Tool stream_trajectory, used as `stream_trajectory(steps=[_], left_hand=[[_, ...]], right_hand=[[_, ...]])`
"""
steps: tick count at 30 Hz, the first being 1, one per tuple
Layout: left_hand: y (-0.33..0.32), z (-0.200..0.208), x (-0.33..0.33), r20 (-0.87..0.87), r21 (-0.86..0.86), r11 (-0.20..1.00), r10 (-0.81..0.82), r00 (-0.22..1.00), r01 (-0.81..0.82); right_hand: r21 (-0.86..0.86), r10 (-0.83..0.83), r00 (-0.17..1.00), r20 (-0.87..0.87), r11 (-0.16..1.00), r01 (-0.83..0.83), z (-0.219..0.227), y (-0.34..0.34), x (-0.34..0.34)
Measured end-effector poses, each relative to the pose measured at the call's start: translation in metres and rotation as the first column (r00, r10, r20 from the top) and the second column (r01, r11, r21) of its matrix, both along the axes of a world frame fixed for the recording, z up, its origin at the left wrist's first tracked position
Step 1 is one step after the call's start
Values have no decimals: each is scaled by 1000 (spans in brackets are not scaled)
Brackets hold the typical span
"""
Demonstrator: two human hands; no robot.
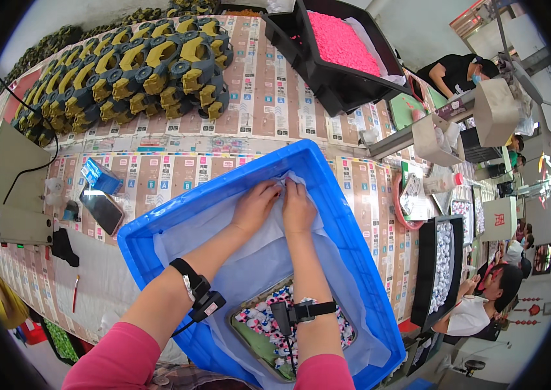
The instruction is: Organizing small toy components and lining crates with protective paper in a workshop.
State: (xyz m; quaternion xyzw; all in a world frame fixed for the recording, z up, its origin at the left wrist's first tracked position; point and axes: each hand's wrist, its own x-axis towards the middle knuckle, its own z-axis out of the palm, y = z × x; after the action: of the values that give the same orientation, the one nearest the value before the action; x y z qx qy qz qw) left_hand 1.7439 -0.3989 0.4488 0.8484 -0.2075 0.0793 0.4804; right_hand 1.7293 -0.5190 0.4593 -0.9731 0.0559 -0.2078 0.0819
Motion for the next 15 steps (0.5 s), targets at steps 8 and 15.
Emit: stream_trajectory(steps=[8,15], left_hand=[[-12,-15,6,71,82,996,21,997,-27],[-9,-14,2,92,282,958,21,996,-46]], right_hand=[[87,-16,998,57,996,11,-3,2,0],[419,12,1000,28,907,-23,50,6,-49]])
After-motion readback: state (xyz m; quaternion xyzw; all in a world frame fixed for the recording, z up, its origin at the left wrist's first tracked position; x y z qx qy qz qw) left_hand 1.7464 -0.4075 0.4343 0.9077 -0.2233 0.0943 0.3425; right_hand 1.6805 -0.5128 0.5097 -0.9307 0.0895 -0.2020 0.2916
